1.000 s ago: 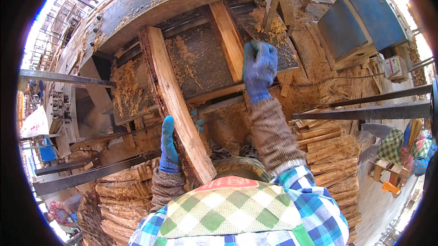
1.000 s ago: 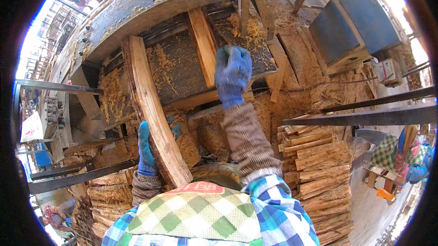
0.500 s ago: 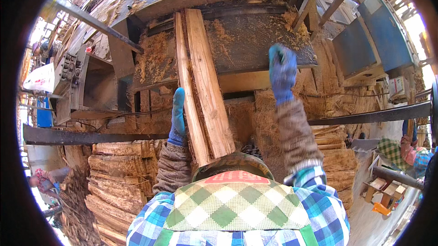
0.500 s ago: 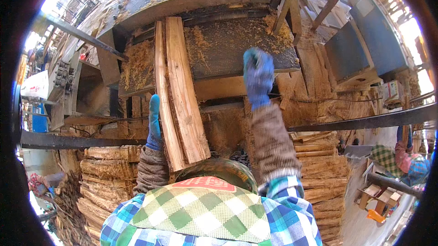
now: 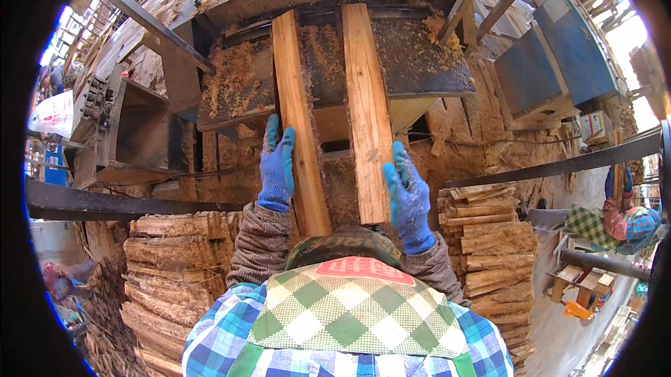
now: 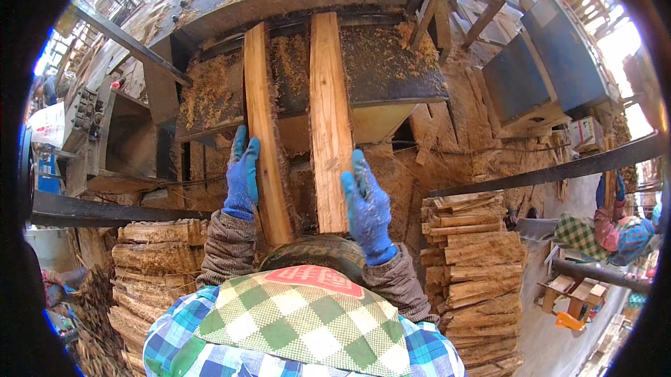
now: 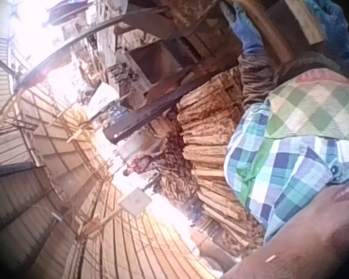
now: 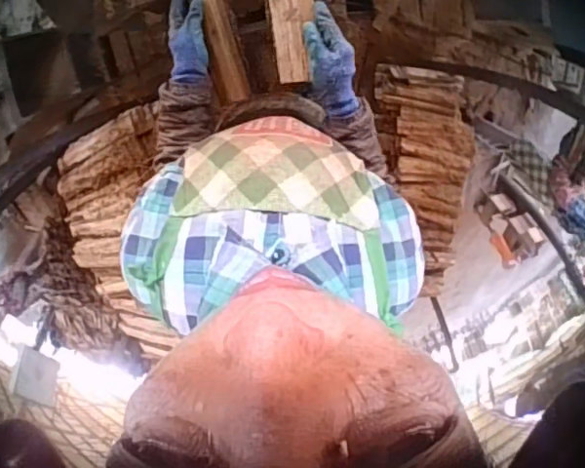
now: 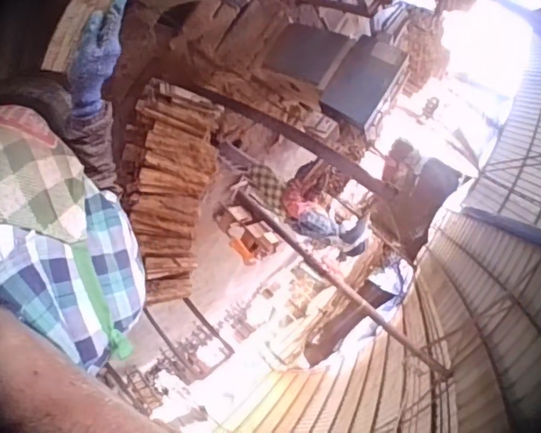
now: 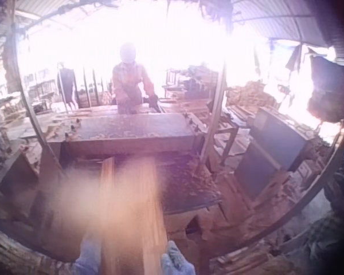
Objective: The person repeatedly picks up wooden planks from a nearby stack and feeds them into a planer machine. After each plank is processed, the person retrieves it from the output side and places it onto a growing stack of finished planks. The cycle continues throughout the clip.
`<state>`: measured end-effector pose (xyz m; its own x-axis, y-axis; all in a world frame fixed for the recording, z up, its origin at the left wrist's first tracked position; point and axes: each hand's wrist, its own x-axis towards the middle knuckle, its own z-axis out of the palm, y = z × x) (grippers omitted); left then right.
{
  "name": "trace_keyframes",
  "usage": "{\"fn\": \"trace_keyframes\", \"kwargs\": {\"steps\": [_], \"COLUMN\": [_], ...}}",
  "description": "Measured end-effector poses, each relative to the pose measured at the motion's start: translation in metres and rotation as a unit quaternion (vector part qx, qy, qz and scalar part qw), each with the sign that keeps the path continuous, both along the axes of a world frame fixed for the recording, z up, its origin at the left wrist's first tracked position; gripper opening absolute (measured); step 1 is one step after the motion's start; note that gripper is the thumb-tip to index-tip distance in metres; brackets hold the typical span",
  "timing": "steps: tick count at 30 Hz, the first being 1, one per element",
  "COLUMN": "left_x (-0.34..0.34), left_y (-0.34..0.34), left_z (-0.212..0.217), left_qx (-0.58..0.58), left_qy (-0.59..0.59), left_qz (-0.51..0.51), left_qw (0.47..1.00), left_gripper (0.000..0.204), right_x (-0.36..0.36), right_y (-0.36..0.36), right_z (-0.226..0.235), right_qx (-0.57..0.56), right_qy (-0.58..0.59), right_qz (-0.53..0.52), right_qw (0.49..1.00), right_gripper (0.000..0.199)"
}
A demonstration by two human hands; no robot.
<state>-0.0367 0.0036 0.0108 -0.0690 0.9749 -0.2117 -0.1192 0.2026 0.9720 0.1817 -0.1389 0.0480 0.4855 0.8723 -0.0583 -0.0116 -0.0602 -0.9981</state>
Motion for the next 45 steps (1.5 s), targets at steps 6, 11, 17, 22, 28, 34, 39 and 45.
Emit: {"fn": "trace_keyframes", "kwargs": {"steps": [6,11,17,22,28,34,39,45], "left_x": [0.010,0.010,0.011,0.011,0.012,0.009,0.023,0.046], "left_y": [0.013,0.011,0.011,0.010,0.010,0.013,-0.002,-0.070], "left_z": [0.011,0.011,0.003,0.004,0.010,0.015,0.015,0.025], "left_qx": [-0.017,0.013,0.028,-0.011,0.021,0.030,-0.015,-0.024], "left_qy": [-0.078,0.020,0.019,-0.081,-0.006,0.000,-0.101,-0.118], "left_qz": [-0.057,-0.066,-0.059,-0.039,-0.073,-0.113,-0.126,-0.244], "left_qw": [0.995,0.998,0.998,0.996,0.997,0.993,0.987,0.962], "left_gripper": [0.054,0.055,0.054,0.054,0.057,0.062,0.064,0.084], "right_x": [0.019,0.029,0.048,0.047,0.051,0.029,-0.041,-0.018], "right_y": [0.032,0.081,0.200,0.245,0.241,0.175,0.025,0.000], "right_z": [0.007,-0.016,-0.032,-0.023,-0.023,-0.004,-0.028,-0.014], "right_qx": [0.017,-0.028,0.106,0.004,-0.037,0.072,0.032,0.034], "right_qy": [0.085,-0.118,-0.365,-0.380,-0.358,-0.114,-0.163,-0.153], "right_qz": [0.030,-0.002,-0.149,-0.235,-0.200,0.031,0.134,0.012], "right_qw": [0.996,0.993,0.913,0.895,0.911,0.990,0.977,0.988], "right_gripper": [0.055,0.044,0.030,0.030,0.033,0.056,0.061,0.045]}}
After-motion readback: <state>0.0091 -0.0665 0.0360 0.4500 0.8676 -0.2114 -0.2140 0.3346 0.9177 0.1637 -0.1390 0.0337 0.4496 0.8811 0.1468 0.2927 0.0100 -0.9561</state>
